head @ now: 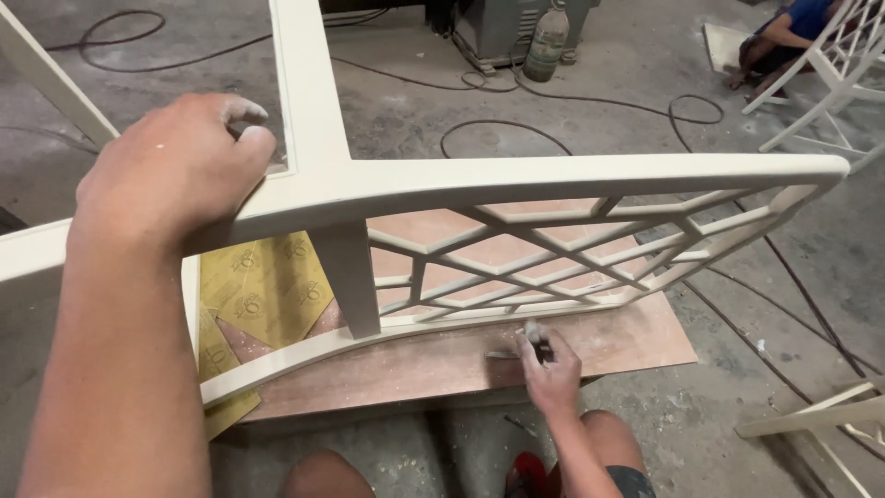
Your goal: The person sands the frame of a white wooden chair using a sanding block, focusing on the lattice backrest and curved edges. The person repositions the chair to access different sections and continues sanding until the end of the clip.
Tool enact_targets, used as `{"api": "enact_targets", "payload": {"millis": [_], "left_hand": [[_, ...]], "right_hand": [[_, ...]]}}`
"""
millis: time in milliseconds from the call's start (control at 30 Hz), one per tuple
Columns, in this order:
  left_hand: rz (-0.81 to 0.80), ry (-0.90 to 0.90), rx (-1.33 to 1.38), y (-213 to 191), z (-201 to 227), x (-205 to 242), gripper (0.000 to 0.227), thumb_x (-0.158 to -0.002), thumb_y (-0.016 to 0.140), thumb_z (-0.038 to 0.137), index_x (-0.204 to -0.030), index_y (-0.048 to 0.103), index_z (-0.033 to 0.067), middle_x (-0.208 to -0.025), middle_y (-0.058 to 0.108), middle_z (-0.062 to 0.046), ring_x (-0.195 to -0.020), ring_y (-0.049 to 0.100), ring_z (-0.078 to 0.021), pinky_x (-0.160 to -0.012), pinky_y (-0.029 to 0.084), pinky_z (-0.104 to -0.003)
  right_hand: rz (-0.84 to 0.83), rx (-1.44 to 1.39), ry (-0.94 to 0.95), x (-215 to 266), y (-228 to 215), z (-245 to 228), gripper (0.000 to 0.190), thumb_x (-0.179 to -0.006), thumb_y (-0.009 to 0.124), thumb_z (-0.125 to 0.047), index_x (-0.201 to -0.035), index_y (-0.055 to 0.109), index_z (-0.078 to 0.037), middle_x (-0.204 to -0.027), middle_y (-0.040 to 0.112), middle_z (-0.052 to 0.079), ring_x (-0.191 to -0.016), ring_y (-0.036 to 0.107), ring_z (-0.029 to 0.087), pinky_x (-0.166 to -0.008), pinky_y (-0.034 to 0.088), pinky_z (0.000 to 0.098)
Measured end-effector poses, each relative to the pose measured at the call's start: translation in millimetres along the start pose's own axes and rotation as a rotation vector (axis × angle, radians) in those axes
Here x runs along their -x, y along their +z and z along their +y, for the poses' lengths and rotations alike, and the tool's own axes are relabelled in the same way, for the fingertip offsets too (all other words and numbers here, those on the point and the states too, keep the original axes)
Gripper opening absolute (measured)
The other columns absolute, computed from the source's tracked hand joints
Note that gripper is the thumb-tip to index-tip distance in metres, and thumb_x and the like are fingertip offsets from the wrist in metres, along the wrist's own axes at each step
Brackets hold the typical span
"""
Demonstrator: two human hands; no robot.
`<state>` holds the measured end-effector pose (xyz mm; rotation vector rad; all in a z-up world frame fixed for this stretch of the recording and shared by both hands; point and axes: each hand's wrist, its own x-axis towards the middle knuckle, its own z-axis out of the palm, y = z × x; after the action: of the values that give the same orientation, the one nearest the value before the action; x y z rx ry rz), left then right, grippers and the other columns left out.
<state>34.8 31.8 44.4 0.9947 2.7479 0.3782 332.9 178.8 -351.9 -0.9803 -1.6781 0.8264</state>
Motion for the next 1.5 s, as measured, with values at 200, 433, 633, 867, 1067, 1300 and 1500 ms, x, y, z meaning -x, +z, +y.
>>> {"api": "enact_targets", "payload": {"millis": [200,433,633,867,1067,1300,1500], "left_hand": [[-0.002,-0.017,0.009,-1,2,2,0.053,-0.085,0.035,0.023,-0.124,0.070,0.0269,-0.128,0.069,-0.007,-0.116,0.060,-0.0375,-0.094,0.047,-0.059],[0.018,0.004,0.024,1,-2,-3,0.057,-0.085,0.036,0.027,-0.135,0.064,0.0303,-0.136,0.065,-0.004,-0.125,0.057,-0.0368,-0.100,0.045,-0.060],[-0.011,-0.009,0.018,-2,0,1,0.048,-0.088,0.035,0.025,-0.124,0.067,0.0242,-0.125,0.069,-0.008,-0.115,0.059,-0.0366,-0.091,0.047,-0.058],[0.000,-0.003,0.032,-1,-1,-1,0.055,-0.088,0.036,0.026,-0.136,0.062,0.0282,-0.133,0.065,-0.008,-0.121,0.058,-0.0378,-0.095,0.046,-0.060],[0.011,-0.007,0.038,-2,0,-2,0.059,-0.088,0.037,0.029,-0.143,0.058,0.0311,-0.138,0.062,-0.008,-0.125,0.056,-0.0392,-0.098,0.046,-0.062],[0.015,-0.010,0.032,1,-2,-4,0.048,-0.089,0.037,0.027,-0.126,0.067,0.0271,-0.129,0.067,-0.008,-0.118,0.058,-0.0391,-0.092,0.047,-0.061],[0.021,-0.021,0.033,2,-2,-4,0.060,-0.087,0.037,0.029,-0.143,0.059,0.0318,-0.137,0.063,-0.008,-0.126,0.055,-0.0387,-0.097,0.046,-0.063]], "right_hand": [[0.206,0.053,-0.202,-20,25,-72,0.030,-0.091,0.077,-0.017,-0.116,0.069,-0.003,-0.106,0.074,0.011,-0.101,0.072,0.022,-0.089,0.060,0.0335],[0.337,-0.076,-0.247,-36,55,-78,0.023,-0.091,0.078,-0.010,-0.108,0.071,0.003,-0.102,0.069,0.013,-0.097,0.068,0.023,-0.083,0.062,0.0310],[0.423,-0.046,-0.323,-42,81,-70,0.014,-0.094,0.075,-0.013,-0.095,0.065,-0.002,-0.089,0.063,0.009,-0.082,0.059,0.020,-0.072,0.048,0.0306],[0.409,-0.052,-0.348,-46,82,-67,0.017,-0.095,0.074,-0.013,-0.098,0.063,0.000,-0.092,0.062,0.012,-0.087,0.063,0.022,-0.075,0.055,0.0312],[0.338,0.016,-0.343,-29,72,-58,0.017,-0.094,0.075,-0.013,-0.097,0.065,0.000,-0.091,0.064,0.012,-0.083,0.061,0.023,-0.074,0.051,0.0333],[0.356,-0.066,-0.337,-49,74,-64,0.021,-0.094,0.075,-0.016,-0.097,0.061,0.000,-0.093,0.061,0.012,-0.087,0.061,0.022,-0.074,0.056,0.0314],[0.327,-0.026,-0.321,-43,71,-68,0.024,-0.094,0.075,-0.022,-0.100,0.065,-0.001,-0.095,0.065,0.012,-0.089,0.063,0.023,-0.073,0.055,0.0320]]}}
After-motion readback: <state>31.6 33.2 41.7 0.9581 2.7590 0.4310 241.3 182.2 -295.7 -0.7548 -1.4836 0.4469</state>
